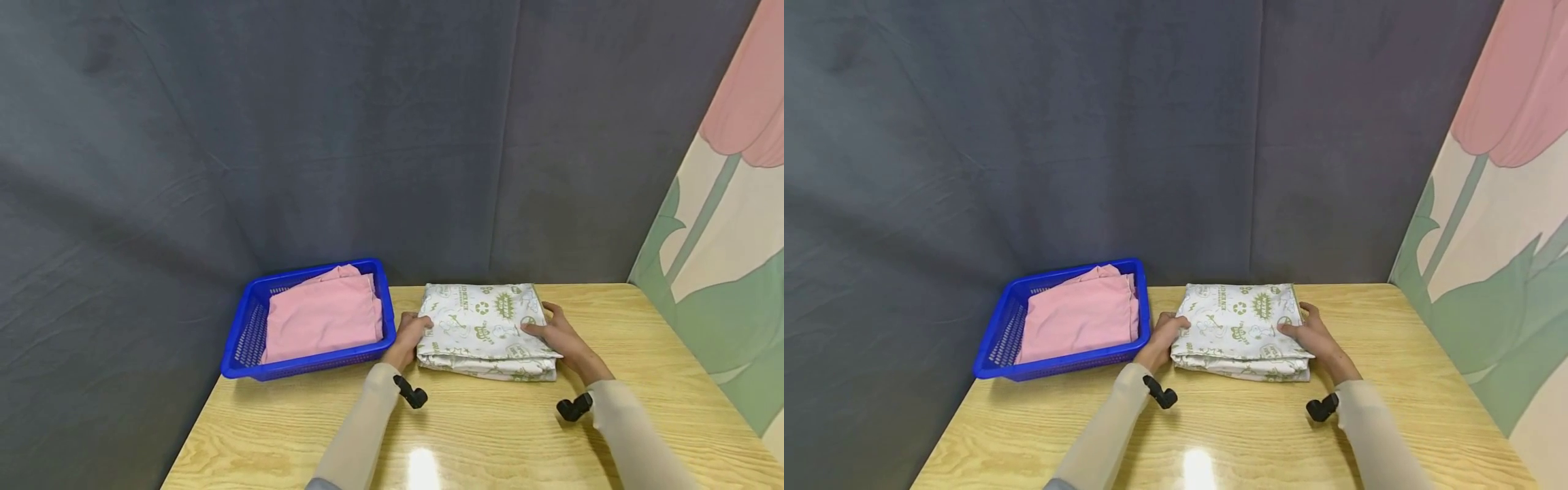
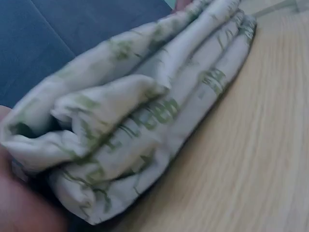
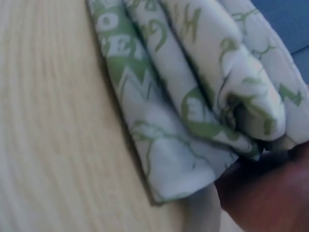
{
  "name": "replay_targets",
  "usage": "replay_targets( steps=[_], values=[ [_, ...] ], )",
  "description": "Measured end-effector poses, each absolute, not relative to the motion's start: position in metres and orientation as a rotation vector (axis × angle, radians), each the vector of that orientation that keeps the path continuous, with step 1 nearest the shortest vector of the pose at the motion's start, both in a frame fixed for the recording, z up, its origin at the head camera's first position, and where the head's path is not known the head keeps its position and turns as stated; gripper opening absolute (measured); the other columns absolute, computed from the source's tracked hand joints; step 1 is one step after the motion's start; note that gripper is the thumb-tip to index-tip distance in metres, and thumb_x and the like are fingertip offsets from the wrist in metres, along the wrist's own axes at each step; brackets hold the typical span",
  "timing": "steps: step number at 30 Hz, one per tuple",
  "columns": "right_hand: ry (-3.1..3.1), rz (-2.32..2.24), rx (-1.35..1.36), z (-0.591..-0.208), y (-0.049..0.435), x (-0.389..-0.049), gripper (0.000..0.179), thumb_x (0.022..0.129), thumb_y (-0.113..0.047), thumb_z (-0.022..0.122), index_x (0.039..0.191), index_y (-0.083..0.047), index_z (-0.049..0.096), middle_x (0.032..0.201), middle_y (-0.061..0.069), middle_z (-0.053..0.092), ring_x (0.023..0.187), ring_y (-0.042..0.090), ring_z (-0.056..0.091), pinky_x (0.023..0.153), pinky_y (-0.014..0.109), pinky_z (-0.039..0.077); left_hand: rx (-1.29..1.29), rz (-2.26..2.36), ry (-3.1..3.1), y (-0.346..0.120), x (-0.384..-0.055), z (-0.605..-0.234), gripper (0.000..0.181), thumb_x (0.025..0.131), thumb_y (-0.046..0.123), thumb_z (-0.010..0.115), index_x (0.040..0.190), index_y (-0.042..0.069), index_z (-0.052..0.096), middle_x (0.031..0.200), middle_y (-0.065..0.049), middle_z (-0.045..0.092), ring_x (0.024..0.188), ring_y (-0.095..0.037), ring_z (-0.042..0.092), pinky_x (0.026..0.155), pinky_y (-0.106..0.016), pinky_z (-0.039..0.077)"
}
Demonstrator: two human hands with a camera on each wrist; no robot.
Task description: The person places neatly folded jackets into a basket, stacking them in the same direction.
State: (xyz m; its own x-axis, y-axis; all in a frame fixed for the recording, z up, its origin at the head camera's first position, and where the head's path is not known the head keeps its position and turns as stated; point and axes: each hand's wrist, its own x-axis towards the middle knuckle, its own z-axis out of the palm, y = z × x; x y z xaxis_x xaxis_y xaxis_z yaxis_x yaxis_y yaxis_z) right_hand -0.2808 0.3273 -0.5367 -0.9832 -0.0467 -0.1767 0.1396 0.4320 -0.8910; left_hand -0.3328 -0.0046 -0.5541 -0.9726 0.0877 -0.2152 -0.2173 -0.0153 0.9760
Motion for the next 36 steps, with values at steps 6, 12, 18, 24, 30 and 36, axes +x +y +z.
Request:
replay_targets(
  steps=[6,12,18,24,30,36],
  values=[
    [2.61,-1.683,-0.127,-0.547,0.321,-0.285,0.101,0.106,-0.018,0.066,0.172,-0.022,-0.011,0.176,0.024,-0.021,0.156,0.065,-0.009,0.116,0.085,0.017,0.005,2.166,2.142,-0.011,-0.331,-0.56,0.078,0.078,0.001,0.064,0.151,0.014,0.04,0.154,-0.023,0.042,0.112,-0.03,0.049,0.094,-0.037,0.041],
    [2.662,-1.606,-0.248,-0.551,0.32,-0.284,0.066,0.11,-0.021,0.059,0.169,-0.013,0.029,0.177,0.024,0.015,0.16,0.056,0.01,0.119,0.08,0.022,0.207,2.116,2.174,-0.014,-0.328,-0.562,0.063,0.085,-0.001,0.057,0.142,0.022,0.069,0.16,-0.005,0.056,0.147,-0.03,0.046,0.106,-0.04,0.04],
    [2.58,-1.589,-0.218,-0.552,0.323,-0.285,0.061,0.11,-0.031,0.059,0.165,-0.011,0.04,0.174,0.026,0.024,0.156,0.056,0.026,0.116,0.077,0.033,0.213,2.11,1.964,-0.015,-0.327,-0.566,0.046,0.096,0.014,0.061,0.14,0.022,0.072,0.157,-0.004,0.058,0.138,-0.026,0.059,0.106,-0.038,0.05],
    [2.576,-1.533,-0.304,-0.549,0.329,-0.286,0.074,0.107,-0.031,0.066,0.169,-0.012,0.031,0.176,0.027,0.013,0.158,0.06,0.01,0.113,0.084,0.026,0.169,2.148,1.768,-0.014,-0.329,-0.567,0.055,0.097,0.018,0.074,0.149,0.027,0.064,0.164,-0.012,0.048,0.117,-0.029,0.071,0.092,-0.036,0.061],
    [2.608,-1.512,-0.345,-0.544,0.336,-0.282,0.078,0.106,-0.03,0.068,0.17,-0.016,0.027,0.178,0.024,0.011,0.159,0.059,0.006,0.112,0.086,0.025,0.202,2.148,1.81,-0.01,-0.327,-0.568,0.064,0.092,0.011,0.076,0.152,0.029,0.062,0.174,-0.009,0.034,0.159,-0.035,0.033,0.12,-0.049,0.044],
    [2.573,-1.561,-0.314,-0.534,0.341,-0.278,0.081,0.105,-0.03,0.069,0.171,-0.02,0.025,0.18,0.018,0.005,0.161,0.056,-0.001,0.112,0.088,0.02,0.231,2.168,1.824,-0.005,-0.323,-0.561,0.07,0.091,0.01,0.075,0.155,0.034,0.057,0.177,-0.005,0.027,0.165,-0.034,0.017,0.129,-0.058,0.029]
  ],
)
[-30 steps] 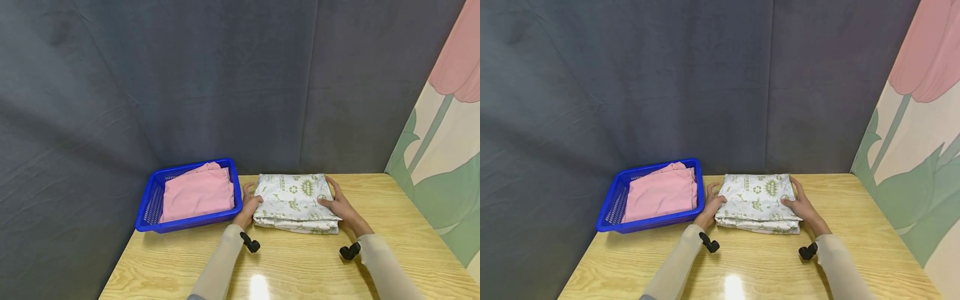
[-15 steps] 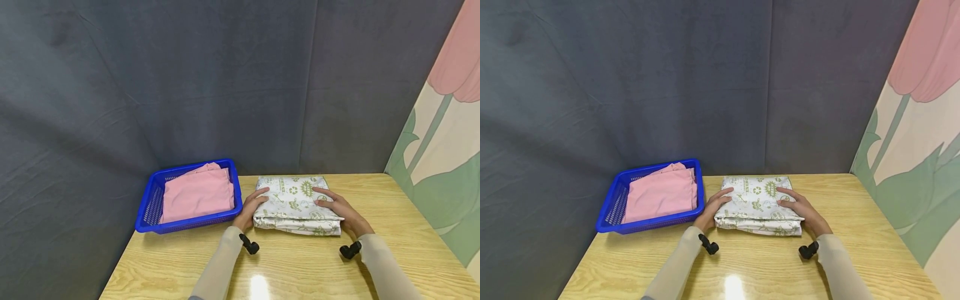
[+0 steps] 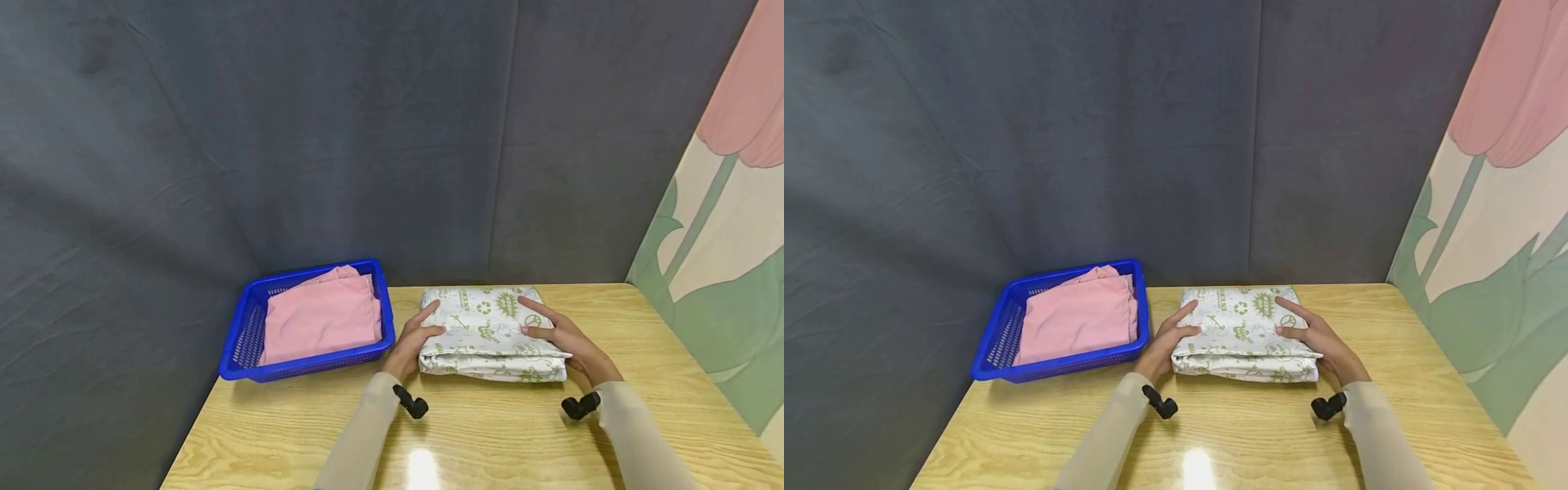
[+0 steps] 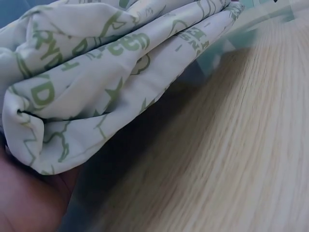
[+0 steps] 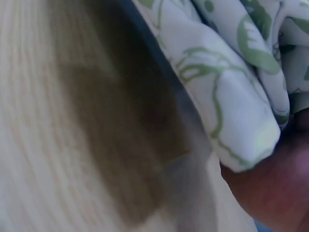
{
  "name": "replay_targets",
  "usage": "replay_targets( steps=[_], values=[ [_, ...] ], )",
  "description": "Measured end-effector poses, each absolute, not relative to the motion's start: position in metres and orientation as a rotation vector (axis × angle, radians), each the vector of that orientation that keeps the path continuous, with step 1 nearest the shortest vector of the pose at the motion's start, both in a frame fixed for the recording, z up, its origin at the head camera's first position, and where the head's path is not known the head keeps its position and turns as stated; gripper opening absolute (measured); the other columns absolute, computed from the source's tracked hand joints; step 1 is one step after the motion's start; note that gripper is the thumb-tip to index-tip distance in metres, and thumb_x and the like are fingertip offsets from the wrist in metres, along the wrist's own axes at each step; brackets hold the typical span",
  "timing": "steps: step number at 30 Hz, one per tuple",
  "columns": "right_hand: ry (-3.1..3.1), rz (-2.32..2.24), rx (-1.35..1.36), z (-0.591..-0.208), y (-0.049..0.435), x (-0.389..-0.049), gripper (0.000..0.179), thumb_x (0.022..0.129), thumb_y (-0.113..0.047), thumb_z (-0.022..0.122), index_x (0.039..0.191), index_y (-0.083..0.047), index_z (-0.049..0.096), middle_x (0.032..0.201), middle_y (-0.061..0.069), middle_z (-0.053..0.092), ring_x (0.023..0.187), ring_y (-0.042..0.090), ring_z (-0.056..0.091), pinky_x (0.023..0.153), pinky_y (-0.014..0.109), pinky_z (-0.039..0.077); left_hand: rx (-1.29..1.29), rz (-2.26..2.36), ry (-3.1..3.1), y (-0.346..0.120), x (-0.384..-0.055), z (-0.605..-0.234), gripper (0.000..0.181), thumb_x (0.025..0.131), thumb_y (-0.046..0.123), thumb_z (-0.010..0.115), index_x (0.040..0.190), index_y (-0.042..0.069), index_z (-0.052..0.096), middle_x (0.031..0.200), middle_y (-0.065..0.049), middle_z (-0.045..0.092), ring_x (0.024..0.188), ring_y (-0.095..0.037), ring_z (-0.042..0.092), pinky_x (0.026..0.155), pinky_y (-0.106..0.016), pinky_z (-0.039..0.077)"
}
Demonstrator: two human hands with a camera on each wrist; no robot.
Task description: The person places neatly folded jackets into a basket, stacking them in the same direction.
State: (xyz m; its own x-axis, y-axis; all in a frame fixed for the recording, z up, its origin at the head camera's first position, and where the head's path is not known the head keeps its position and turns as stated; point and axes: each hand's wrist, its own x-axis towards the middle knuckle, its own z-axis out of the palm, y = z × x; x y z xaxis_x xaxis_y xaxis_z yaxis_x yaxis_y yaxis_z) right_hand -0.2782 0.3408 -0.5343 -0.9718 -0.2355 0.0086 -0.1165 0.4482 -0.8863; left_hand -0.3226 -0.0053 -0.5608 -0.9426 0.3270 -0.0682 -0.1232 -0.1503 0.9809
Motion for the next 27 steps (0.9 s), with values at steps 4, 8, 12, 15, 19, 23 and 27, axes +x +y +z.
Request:
replay_targets(
  steps=[4,8,12,15,19,23,27],
  values=[
    [2.522,-1.641,-0.284,-0.525,0.342,-0.275,0.082,0.104,-0.029,0.071,0.172,-0.025,0.024,0.181,0.012,-0.003,0.162,0.052,-0.011,0.113,0.089,0.01,0.218,2.193,1.778,-0.002,-0.32,-0.551,0.075,0.091,0.009,0.075,0.155,0.043,0.055,0.178,-0.001,0.023,0.163,-0.032,0.022,0.12,-0.047,0.044],
    [2.521,-1.673,-0.281,-0.513,0.345,-0.272,0.082,0.104,-0.029,0.07,0.172,-0.03,0.023,0.181,0.008,-0.006,0.162,0.05,-0.014,0.111,0.091,0.009,0.22,2.208,1.766,0.001,-0.317,-0.542,0.076,0.092,0.009,0.075,0.153,0.048,0.054,0.177,0.001,0.025,0.154,-0.03,0.037,0.102,-0.035,0.056],
    [2.517,-1.716,-0.291,-0.503,0.346,-0.269,0.082,0.104,-0.025,0.071,0.171,-0.031,0.024,0.181,0.008,-0.004,0.163,0.049,-0.012,0.112,0.091,0.008,0.231,2.237,1.719,0.003,-0.314,-0.532,0.078,0.093,0.006,0.074,0.154,0.049,0.053,0.175,-0.001,0.031,0.134,-0.031,0.058,0.087,-0.03,0.061],
    [2.522,-1.736,-0.304,-0.494,0.346,-0.268,0.083,0.103,-0.022,0.072,0.171,-0.032,0.025,0.181,0.007,-0.003,0.164,0.047,-0.012,0.114,0.089,0.006,0.249,2.255,1.702,0.003,-0.312,-0.523,0.079,0.093,0.004,0.074,0.154,0.049,0.052,0.175,-0.001,0.031,0.133,-0.028,0.058,0.084,-0.029,0.061],
    [2.558,-1.728,-0.332,-0.481,0.345,-0.267,0.085,0.102,-0.021,0.073,0.171,-0.033,0.025,0.182,0.005,0.0,0.164,0.045,-0.01,0.116,0.087,0.006,0.304,2.233,1.765,-0.002,-0.31,-0.508,0.079,0.093,0.008,0.077,0.154,0.05,0.051,0.176,0.003,0.029,0.152,-0.024,0.039,0.094,-0.029,0.058],
    [2.58,-1.724,-0.357,-0.467,0.34,-0.269,0.086,0.101,-0.019,0.074,0.171,-0.032,0.025,0.181,0.006,0.003,0.165,0.044,-0.008,0.119,0.085,0.005,0.364,2.199,1.837,-0.01,-0.31,-0.494,0.079,0.094,0.011,0.077,0.155,0.052,0.048,0.176,0.008,0.028,0.161,-0.027,0.028,0.107,-0.035,0.053],
    [2.573,-1.724,-0.335,-0.455,0.331,-0.271,0.088,0.1,-0.023,0.076,0.171,-0.036,0.024,0.182,0.001,-0.001,0.166,0.04,-0.011,0.121,0.083,0.003,0.406,2.148,1.916,-0.022,-0.312,-0.482,0.078,0.095,0.016,0.077,0.155,0.056,0.045,0.175,0.015,0.024,0.161,-0.03,0.026,0.105,-0.036,0.052]
  ],
)
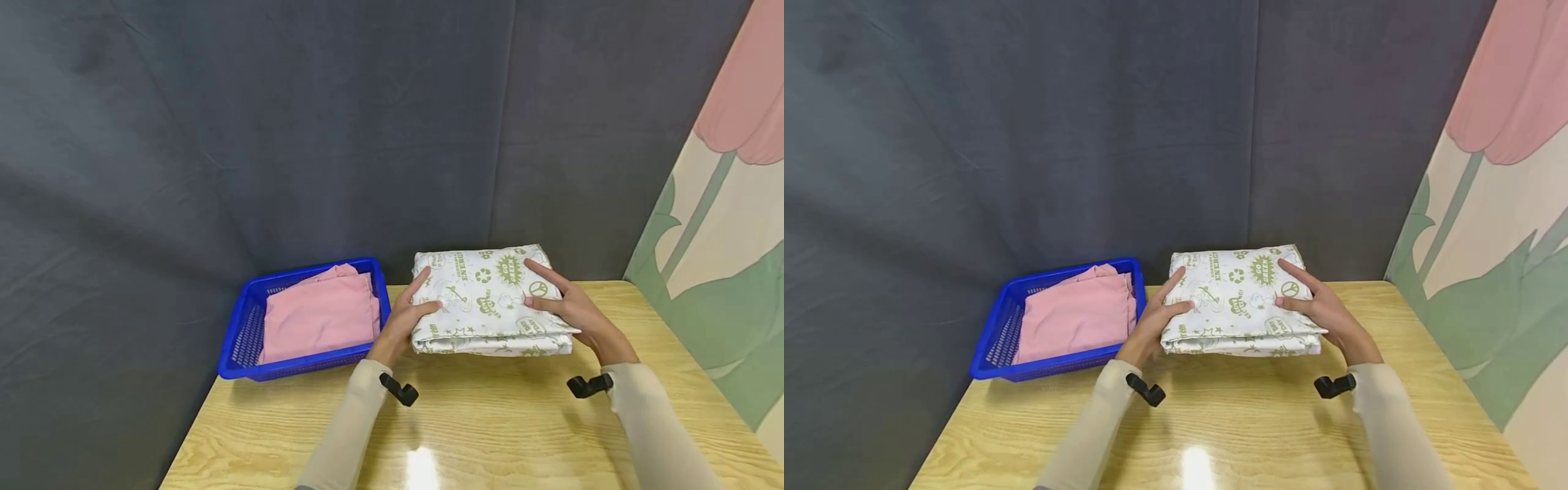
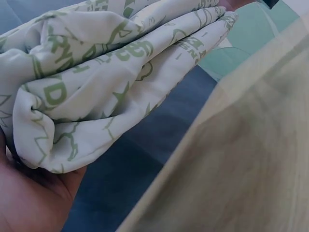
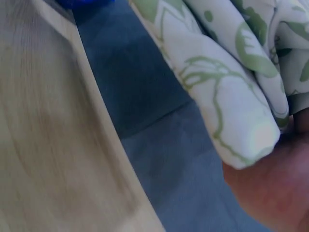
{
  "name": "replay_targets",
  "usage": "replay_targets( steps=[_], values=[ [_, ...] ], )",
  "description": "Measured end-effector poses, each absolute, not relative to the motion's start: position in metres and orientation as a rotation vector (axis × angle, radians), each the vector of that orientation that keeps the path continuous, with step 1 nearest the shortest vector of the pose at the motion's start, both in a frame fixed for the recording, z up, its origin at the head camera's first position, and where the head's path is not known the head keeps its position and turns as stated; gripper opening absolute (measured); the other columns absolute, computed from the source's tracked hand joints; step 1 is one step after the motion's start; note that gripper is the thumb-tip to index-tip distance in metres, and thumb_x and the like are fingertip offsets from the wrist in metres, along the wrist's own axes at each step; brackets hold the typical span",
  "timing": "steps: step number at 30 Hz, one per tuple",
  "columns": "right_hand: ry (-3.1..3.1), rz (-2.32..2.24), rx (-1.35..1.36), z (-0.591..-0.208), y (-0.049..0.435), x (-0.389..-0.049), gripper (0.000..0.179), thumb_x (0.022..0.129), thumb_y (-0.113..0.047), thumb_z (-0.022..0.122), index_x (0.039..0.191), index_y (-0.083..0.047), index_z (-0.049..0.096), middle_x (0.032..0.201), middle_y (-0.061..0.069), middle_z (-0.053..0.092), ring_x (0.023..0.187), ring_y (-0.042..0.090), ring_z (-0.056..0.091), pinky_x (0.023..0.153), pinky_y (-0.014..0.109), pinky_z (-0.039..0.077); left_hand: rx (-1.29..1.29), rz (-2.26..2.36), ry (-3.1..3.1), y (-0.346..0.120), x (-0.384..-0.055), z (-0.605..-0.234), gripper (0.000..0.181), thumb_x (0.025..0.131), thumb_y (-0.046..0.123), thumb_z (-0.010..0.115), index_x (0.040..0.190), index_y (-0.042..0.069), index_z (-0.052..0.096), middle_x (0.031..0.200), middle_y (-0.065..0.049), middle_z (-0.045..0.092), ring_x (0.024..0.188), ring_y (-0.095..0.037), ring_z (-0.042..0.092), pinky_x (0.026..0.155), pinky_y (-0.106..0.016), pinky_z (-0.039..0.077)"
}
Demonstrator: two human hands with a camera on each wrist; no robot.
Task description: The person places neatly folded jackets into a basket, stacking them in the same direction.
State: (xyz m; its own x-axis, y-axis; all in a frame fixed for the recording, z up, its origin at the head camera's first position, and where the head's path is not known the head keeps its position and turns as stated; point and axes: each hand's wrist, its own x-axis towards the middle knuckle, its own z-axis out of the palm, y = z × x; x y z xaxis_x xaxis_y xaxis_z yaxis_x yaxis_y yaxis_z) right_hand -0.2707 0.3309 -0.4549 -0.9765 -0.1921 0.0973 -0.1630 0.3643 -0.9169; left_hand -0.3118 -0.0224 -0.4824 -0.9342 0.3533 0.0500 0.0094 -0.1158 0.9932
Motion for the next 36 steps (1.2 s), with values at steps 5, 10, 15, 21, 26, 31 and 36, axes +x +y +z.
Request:
replay_targets(
  steps=[5,10,15,21,26,31,36],
  values=[
    [2.571,-1.732,-0.331,-0.445,0.317,-0.275,0.089,0.099,-0.026,0.078,0.17,-0.038,0.025,0.181,-0.004,-0.003,0.166,0.035,-0.015,0.122,0.081,0.0,0.437,2.119,1.96,-0.038,-0.317,-0.473,0.078,0.096,0.019,0.077,0.153,0.06,0.045,0.175,0.018,0.021,0.163,-0.03,0.021,0.112,-0.043,0.049],
    [2.549,-1.762,-0.372,-0.438,0.301,-0.28,0.087,0.099,-0.026,0.078,0.17,-0.036,0.028,0.181,-0.004,0.0,0.166,0.034,-0.013,0.124,0.08,0.002,0.476,2.13,1.979,-0.056,-0.32,-0.466,0.078,0.095,0.017,0.077,0.155,0.057,0.045,0.176,0.017,0.022,0.167,-0.023,0.007,0.129,-0.054,0.03],
    [2.513,-1.795,-0.421,-0.432,0.28,-0.288,0.086,0.1,-0.024,0.077,0.17,-0.035,0.029,0.181,-0.005,0.005,0.167,0.032,-0.01,0.126,0.076,0.004,0.432,2.125,2.018,-0.077,-0.321,-0.459,0.076,0.096,0.019,0.077,0.153,0.059,0.046,0.179,0.013,0.015,0.166,-0.024,0.006,0.129,-0.057,0.027],
    [2.478,-1.812,-0.486,-0.432,0.256,-0.297,0.085,0.101,-0.022,0.076,0.17,-0.034,0.029,0.181,-0.004,0.005,0.167,0.031,-0.01,0.128,0.074,0.003,0.344,2.222,1.797,-0.102,-0.319,-0.454,0.076,0.099,0.012,0.072,0.152,0.061,0.047,0.163,-0.011,0.049,0.1,-0.025,0.075,0.083,-0.038,0.064],
    [2.42,-1.832,-0.557,-0.434,0.233,-0.307,0.084,0.101,-0.019,0.075,0.17,-0.032,0.029,0.181,-0.003,0.004,0.167,0.031,-0.011,0.128,0.073,0.004,0.35,2.296,1.68,-0.127,-0.317,-0.454,0.078,0.102,0.005,0.066,0.157,0.055,0.045,0.155,-0.019,0.055,0.083,-0.019,0.079,0.071,-0.031,0.065],
    [2.364,-1.846,-0.584,-0.435,0.21,-0.317,0.083,0.101,-0.02,0.075,0.169,-0.036,0.03,0.181,-0.007,0.005,0.167,0.027,-0.009,0.129,0.071,0.011,0.34,2.27,1.813,-0.151,-0.318,-0.452,0.076,0.101,0.008,0.067,0.158,0.053,0.044,0.174,-0.006,0.032,0.089,-0.008,0.074,0.075,-0.028,0.064],
    [2.318,-1.857,-0.604,-0.435,0.189,-0.325,0.084,0.101,-0.019,0.075,0.169,-0.037,0.029,0.181,-0.007,0.005,0.167,0.027,-0.008,0.129,0.071,0.013,0.295,2.162,2.047,-0.174,-0.322,-0.451,0.076,0.1,0.016,0.072,0.157,0.055,0.043,0.177,0.018,0.014,0.12,-0.001,0.059,0.087,-0.018,0.054]
  ],
)
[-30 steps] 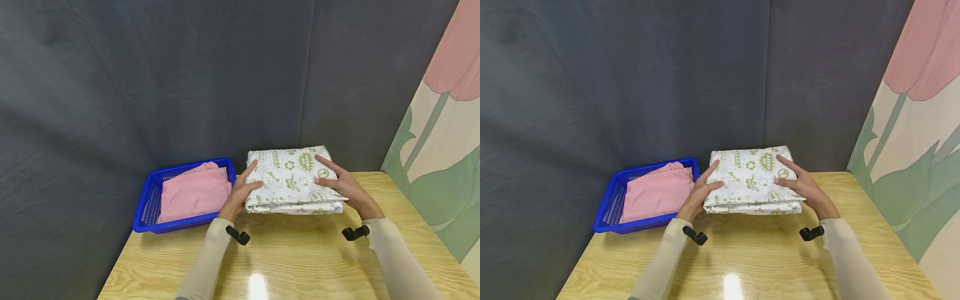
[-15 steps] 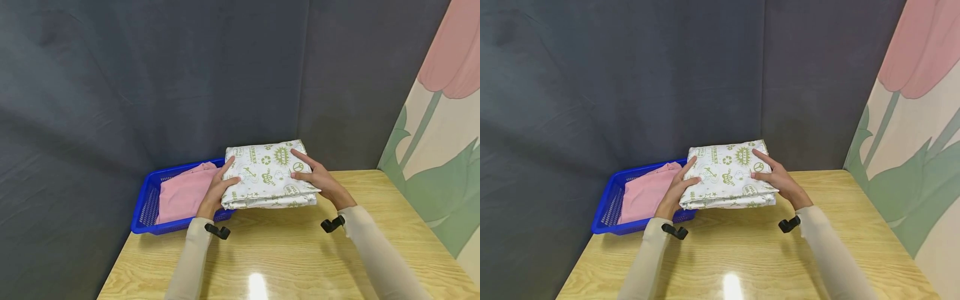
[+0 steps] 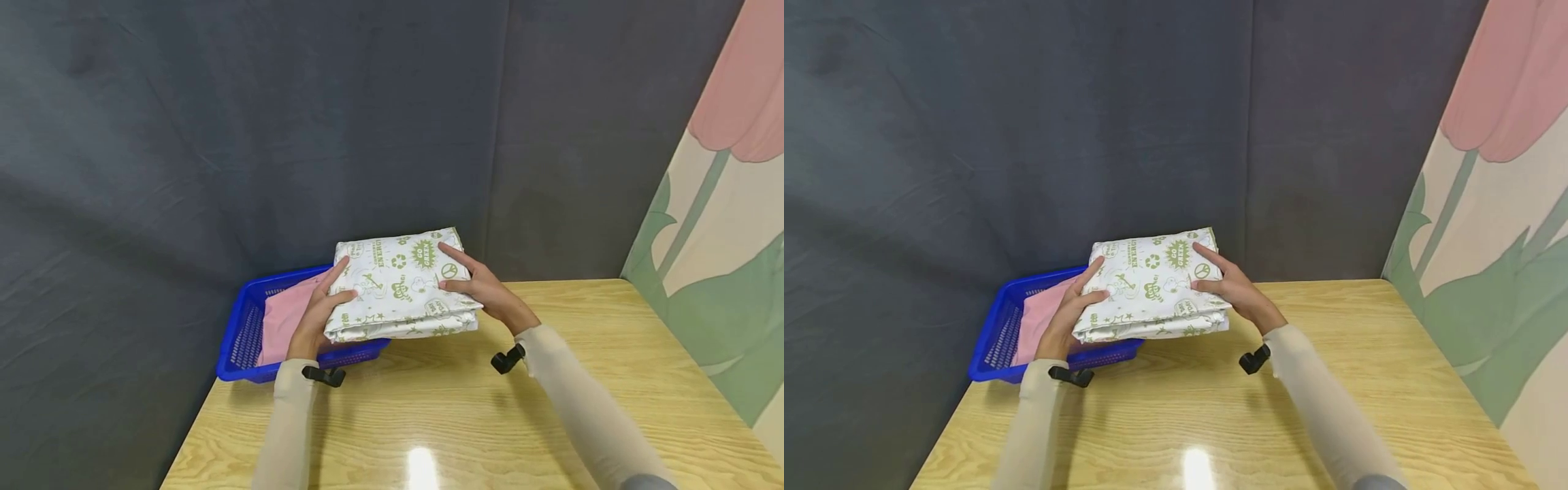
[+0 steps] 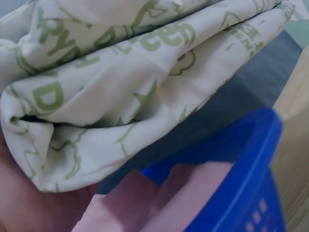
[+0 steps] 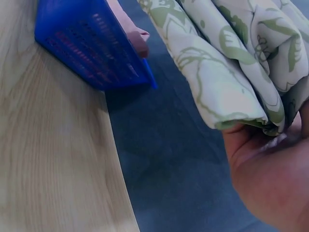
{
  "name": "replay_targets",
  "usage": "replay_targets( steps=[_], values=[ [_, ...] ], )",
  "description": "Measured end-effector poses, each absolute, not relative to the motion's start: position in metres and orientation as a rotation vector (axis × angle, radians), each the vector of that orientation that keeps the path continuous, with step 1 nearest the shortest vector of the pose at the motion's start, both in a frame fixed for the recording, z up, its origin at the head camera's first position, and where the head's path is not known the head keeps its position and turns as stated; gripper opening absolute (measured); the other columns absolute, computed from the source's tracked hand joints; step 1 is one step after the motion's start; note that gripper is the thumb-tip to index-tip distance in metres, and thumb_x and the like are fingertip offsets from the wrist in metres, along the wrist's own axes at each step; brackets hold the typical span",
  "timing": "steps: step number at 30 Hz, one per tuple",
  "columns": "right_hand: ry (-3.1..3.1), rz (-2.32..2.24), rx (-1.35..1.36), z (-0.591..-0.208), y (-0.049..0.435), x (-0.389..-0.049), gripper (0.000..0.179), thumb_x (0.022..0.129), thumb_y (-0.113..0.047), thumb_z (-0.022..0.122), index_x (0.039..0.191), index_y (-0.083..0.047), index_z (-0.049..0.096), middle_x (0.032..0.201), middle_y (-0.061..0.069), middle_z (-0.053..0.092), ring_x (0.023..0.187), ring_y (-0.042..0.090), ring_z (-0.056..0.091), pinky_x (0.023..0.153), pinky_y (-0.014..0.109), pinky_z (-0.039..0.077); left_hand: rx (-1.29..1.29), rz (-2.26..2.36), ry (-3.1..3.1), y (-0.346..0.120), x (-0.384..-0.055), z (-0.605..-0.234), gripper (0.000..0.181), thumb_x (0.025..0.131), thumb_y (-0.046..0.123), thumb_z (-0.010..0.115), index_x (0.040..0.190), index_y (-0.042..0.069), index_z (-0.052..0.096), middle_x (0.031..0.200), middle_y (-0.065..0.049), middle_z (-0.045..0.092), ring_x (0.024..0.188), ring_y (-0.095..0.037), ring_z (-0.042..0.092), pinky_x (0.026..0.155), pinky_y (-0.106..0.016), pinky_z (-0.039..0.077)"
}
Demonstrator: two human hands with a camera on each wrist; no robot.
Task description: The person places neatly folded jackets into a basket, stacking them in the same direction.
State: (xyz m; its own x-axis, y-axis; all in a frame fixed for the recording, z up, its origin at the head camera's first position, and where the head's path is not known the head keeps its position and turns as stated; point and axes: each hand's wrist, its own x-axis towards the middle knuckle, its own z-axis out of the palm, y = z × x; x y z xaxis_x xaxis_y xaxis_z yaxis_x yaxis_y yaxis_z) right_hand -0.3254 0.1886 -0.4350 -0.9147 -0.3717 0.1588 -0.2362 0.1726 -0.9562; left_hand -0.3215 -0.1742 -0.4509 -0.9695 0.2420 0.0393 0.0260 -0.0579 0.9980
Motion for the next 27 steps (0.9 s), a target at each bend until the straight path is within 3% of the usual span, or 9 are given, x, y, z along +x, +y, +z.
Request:
replay_targets(
  steps=[1,3,6,8,10,17,21,27],
  values=[
    [2.315,-1.855,-0.615,-0.435,0.185,-0.327,0.084,0.101,-0.019,0.075,0.169,-0.036,0.029,0.181,-0.006,0.005,0.167,0.027,-0.008,0.129,0.071,0.012,0.287,2.148,2.072,-0.178,-0.322,-0.451,0.076,0.099,0.016,0.072,0.157,0.056,0.043,0.176,0.02,0.016,0.131,0.0,0.051,0.094,-0.018,0.05],
    [2.304,-1.857,-0.615,-0.435,0.177,-0.33,0.084,0.1,-0.02,0.076,0.169,-0.037,0.03,0.18,-0.008,0.007,0.168,0.026,-0.007,0.129,0.071,0.015,0.274,2.13,2.1,-0.186,-0.323,-0.45,0.075,0.1,0.017,0.071,0.156,0.058,0.042,0.175,0.023,0.018,0.141,-0.013,0.049,0.105,-0.028,0.05],
    [2.303,-1.841,-0.624,-0.435,0.167,-0.334,0.084,0.1,-0.021,0.076,0.168,-0.039,0.03,0.18,-0.009,0.009,0.168,0.026,-0.007,0.128,0.072,0.018,0.283,2.119,2.142,-0.196,-0.323,-0.451,0.074,0.101,0.017,0.07,0.158,0.056,0.041,0.175,0.022,0.017,0.16,-0.016,0.025,0.129,-0.047,0.028],
    [2.3,-1.836,-0.621,-0.435,0.162,-0.336,0.084,0.1,-0.022,0.077,0.168,-0.04,0.03,0.18,-0.01,0.01,0.168,0.026,-0.006,0.127,0.072,0.02,0.303,2.107,2.174,-0.202,-0.323,-0.452,0.074,0.102,0.019,0.07,0.16,0.053,0.04,0.177,0.019,0.015,0.164,-0.023,0.018,0.132,-0.063,0.012],
    [2.293,-1.836,-0.633,-0.434,0.156,-0.338,0.084,0.1,-0.022,0.076,0.168,-0.039,0.03,0.18,-0.01,0.01,0.168,0.026,-0.005,0.128,0.071,0.02,0.324,2.091,2.224,-0.209,-0.323,-0.452,0.074,0.101,0.021,0.071,0.161,0.05,0.04,0.178,0.016,0.012,0.167,-0.017,0.0,0.131,-0.068,-0.001],
    [2.248,-1.847,-0.669,-0.432,0.134,-0.344,0.083,0.101,-0.019,0.075,0.168,-0.039,0.031,0.179,-0.011,0.01,0.168,0.023,-0.004,0.129,0.067,0.022,0.352,2.138,2.205,-0.23,-0.324,-0.451,0.074,0.102,0.014,0.069,0.165,0.039,0.038,0.18,0.01,0.011,0.167,-0.019,-0.005,0.132,-0.063,-0.004],
    [2.212,-1.834,-0.688,-0.431,0.12,-0.347,0.081,0.102,-0.021,0.073,0.168,-0.04,0.029,0.179,-0.013,0.011,0.168,0.022,-0.003,0.128,0.067,0.025,0.297,2.097,2.268,-0.246,-0.323,-0.45,0.072,0.103,0.018,0.069,0.165,0.039,0.038,0.18,0.01,0.007,0.166,-0.022,-0.016,0.13,-0.068,-0.007],
    [2.171,-1.813,-0.732,-0.431,0.099,-0.354,0.079,0.104,-0.019,0.069,0.169,-0.038,0.027,0.18,-0.012,0.01,0.168,0.022,-0.001,0.127,0.066,0.029,0.216,2.024,2.346,-0.269,-0.322,-0.45,0.073,0.103,0.024,0.07,0.165,0.042,0.037,0.18,0.014,0.007,0.167,-0.021,-0.008,0.128,-0.072,-0.006]
  ],
)
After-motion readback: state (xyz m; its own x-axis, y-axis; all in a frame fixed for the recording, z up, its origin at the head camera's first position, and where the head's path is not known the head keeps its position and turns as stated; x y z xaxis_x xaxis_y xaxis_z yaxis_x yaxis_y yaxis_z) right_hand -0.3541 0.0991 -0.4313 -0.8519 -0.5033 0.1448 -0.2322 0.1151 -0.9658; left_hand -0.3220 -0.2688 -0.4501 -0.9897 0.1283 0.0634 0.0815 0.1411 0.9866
